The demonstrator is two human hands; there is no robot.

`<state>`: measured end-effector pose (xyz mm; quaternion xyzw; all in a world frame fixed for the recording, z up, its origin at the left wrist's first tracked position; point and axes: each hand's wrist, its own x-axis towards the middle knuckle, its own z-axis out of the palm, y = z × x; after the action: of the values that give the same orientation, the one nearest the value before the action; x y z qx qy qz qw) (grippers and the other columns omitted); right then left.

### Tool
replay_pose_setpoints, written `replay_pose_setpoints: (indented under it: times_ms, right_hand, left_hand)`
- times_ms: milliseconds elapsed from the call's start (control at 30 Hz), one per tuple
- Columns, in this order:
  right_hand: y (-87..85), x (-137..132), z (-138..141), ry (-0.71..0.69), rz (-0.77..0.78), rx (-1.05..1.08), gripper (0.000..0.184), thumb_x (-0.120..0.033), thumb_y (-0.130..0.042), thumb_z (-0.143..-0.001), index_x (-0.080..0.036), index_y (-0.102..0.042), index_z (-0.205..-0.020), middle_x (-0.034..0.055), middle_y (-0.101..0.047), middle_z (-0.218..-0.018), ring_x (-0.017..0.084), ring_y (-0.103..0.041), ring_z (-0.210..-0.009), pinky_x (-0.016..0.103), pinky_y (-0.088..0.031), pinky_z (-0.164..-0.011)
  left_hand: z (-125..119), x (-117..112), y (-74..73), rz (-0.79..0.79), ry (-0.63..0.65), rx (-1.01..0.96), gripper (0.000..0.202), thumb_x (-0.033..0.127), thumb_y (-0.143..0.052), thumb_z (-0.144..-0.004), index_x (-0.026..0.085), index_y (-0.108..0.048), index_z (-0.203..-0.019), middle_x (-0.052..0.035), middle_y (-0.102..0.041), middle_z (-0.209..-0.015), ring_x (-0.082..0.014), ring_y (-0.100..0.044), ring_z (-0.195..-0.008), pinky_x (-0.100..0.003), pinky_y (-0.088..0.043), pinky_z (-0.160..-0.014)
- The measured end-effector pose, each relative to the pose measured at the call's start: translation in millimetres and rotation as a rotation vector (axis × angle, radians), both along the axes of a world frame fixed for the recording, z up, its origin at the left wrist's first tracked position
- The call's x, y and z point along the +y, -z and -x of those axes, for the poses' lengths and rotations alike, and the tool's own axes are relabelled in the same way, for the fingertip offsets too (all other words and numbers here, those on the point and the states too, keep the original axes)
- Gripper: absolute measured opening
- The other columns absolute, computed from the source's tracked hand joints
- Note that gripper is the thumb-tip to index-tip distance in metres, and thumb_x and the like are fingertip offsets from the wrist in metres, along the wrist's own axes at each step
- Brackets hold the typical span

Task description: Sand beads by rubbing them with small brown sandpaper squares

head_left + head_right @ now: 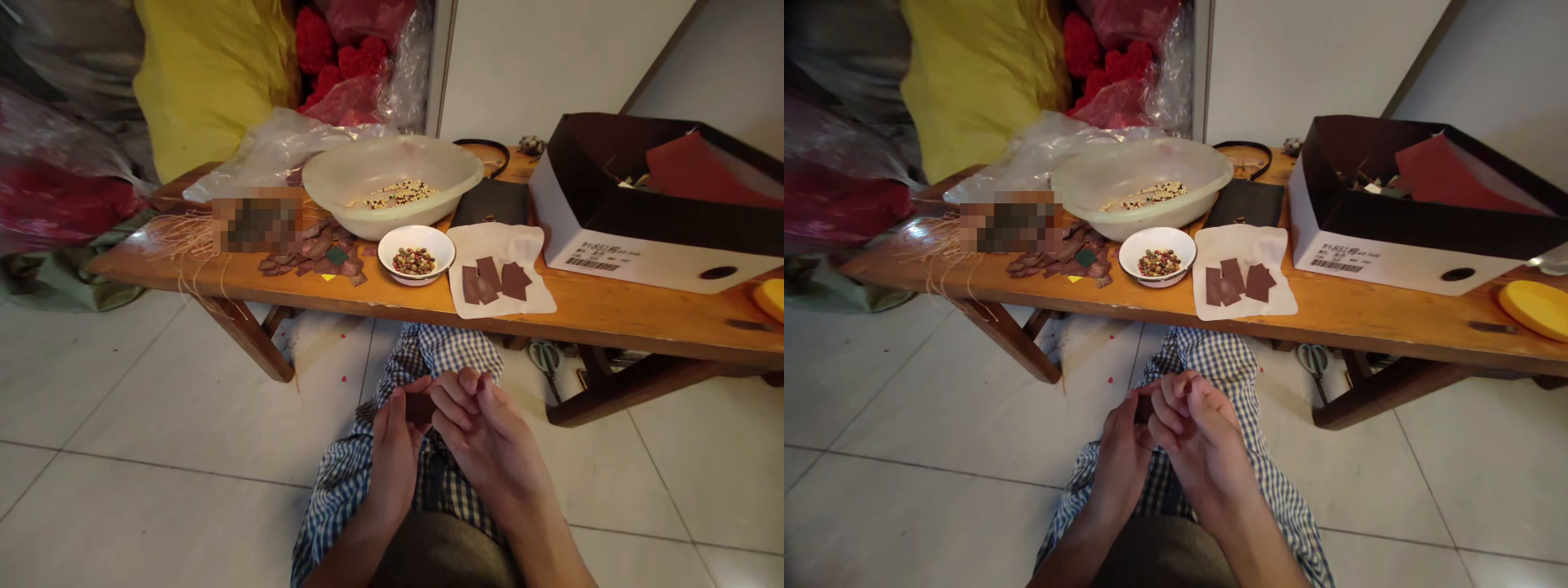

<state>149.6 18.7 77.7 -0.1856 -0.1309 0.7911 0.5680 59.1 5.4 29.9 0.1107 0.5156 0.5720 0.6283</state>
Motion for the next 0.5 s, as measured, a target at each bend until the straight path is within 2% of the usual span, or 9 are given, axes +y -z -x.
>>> replay_pose_setpoints:
  times_ms: [100, 267, 500]
  right_hand:
    - [-1.2, -1, 1, 0.029, -0.034, -0.056, 0.019, -0.032, -0.063, -0.082, -0.017, -0.058, -0.071, -0.0054, -0.027, -0.065, 0.007, -0.025, -0.053, 0.016, -0.028, -0.046]
    - [-0.3, 0, 3, 0.052, -0.052, -0.120, 0.021, -0.032, -0.060, -0.083, -0.018, -0.056, -0.069, -0.0049, -0.029, -0.064, 0.008, -0.026, -0.053, 0.017, -0.027, -0.046]
    - [1.9, 0, -1, 0.016, -0.102, -0.135, 0.015, -0.028, -0.051, -0.090, -0.020, -0.057, -0.080, -0.0035, -0.043, -0.062, 0.006, -0.037, -0.048, 0.014, -0.032, -0.041]
  left_hand:
    - [0, -1, 2.3, -0.001, 0.009, -0.004, 0.032, 0.044, -0.056, -0.082, 0.016, -0.068, -0.094, -0.0091, -0.069, -0.107, -0.0200, -0.065, -0.094, -0.025, -0.051, -0.070]
    - [0, 1, 3.8, -0.005, 0.022, -0.022, 0.030, 0.041, -0.053, -0.083, 0.016, -0.067, -0.093, -0.0097, -0.068, -0.110, -0.0210, -0.064, -0.100, -0.026, -0.052, -0.074]
    - [5, 10, -10.5, -0.052, 0.029, -0.065, 0.034, 0.040, -0.050, -0.084, 0.013, -0.066, -0.096, -0.0124, -0.071, -0.105, -0.0210, -0.066, -0.097, -0.031, -0.050, -0.085]
